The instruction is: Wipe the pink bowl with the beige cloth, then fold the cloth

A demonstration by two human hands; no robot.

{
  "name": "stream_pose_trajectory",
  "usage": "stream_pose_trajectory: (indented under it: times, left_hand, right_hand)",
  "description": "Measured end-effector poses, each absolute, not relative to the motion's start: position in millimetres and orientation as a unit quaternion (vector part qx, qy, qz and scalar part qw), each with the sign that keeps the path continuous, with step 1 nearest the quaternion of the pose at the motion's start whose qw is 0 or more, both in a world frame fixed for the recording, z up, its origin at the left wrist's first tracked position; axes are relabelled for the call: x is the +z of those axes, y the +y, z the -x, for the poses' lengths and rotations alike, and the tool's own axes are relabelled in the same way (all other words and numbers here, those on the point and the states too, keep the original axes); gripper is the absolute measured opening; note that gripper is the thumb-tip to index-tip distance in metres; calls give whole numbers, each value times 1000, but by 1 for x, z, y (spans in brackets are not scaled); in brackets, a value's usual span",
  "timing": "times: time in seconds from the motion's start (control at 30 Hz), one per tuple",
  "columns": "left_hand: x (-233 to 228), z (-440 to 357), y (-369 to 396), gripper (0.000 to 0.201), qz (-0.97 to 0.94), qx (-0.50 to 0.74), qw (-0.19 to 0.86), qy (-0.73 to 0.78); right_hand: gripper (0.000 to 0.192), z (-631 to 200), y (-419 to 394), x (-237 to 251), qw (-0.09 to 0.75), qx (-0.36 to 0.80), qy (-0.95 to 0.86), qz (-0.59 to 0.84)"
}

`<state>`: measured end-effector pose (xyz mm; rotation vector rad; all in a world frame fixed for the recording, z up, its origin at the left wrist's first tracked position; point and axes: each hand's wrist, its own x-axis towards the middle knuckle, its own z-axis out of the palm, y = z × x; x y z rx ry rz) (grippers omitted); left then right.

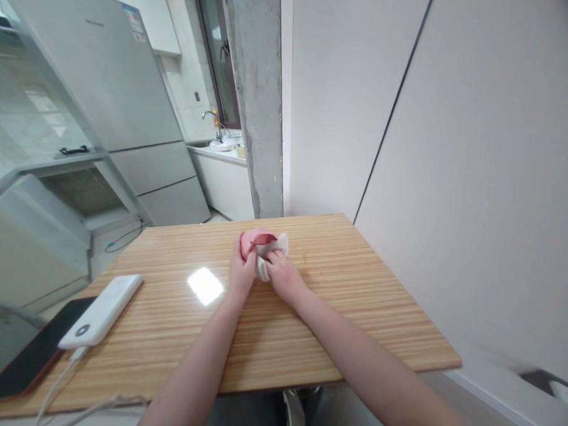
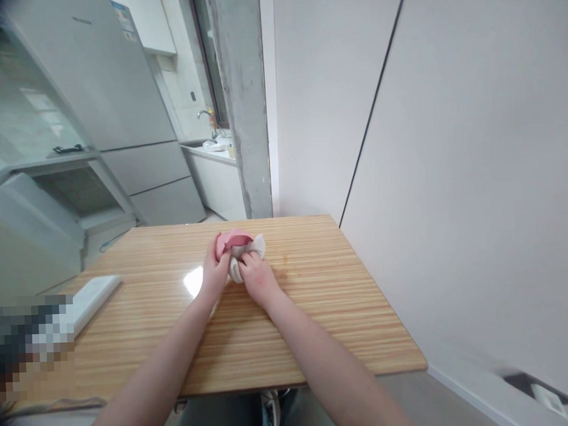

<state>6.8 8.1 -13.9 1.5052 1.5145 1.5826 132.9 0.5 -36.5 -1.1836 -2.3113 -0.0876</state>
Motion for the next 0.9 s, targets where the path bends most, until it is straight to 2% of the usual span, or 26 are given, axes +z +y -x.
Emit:
stream_pose_trajectory:
  times: [0.17,0.3,0.4,0.47,0.53,0.67,0.8,0.9]
  left_hand:
    - [-5,0,4,55,-648,532,217,500]
    - [-12,-28,-4,66,-514,624,299,507]
    - [-20,-37,-2,48,-412,635,365,542]
    - [-21,-31,2,33,-420,617,356,563]
    - [-16,-18,5,28,-476,595,313,567]
    - [-3,-5,4,39,-585,558,256,530]
    - [-5,-25,-2,63,-529,619,309,492]
    - [-10,-33,-3,54,-492,616,338,514]
  right_hand:
    - [19,-138,-3,-33,249,-38,-838,483]
    - [22,-136,-6,-35,285,-22,-820,496]
    - [23,-135,-5,-35,316,-8,-818,480]
    - [21,-137,-3,-33,307,-5,-835,456]
    - [19,-141,-1,-29,291,-13,-850,438]
    - [20,-147,-3,-23,273,-29,-850,449]
    - [24,-145,-4,-26,288,-12,-831,475]
    - [24,-144,0,-32,311,6,-827,468]
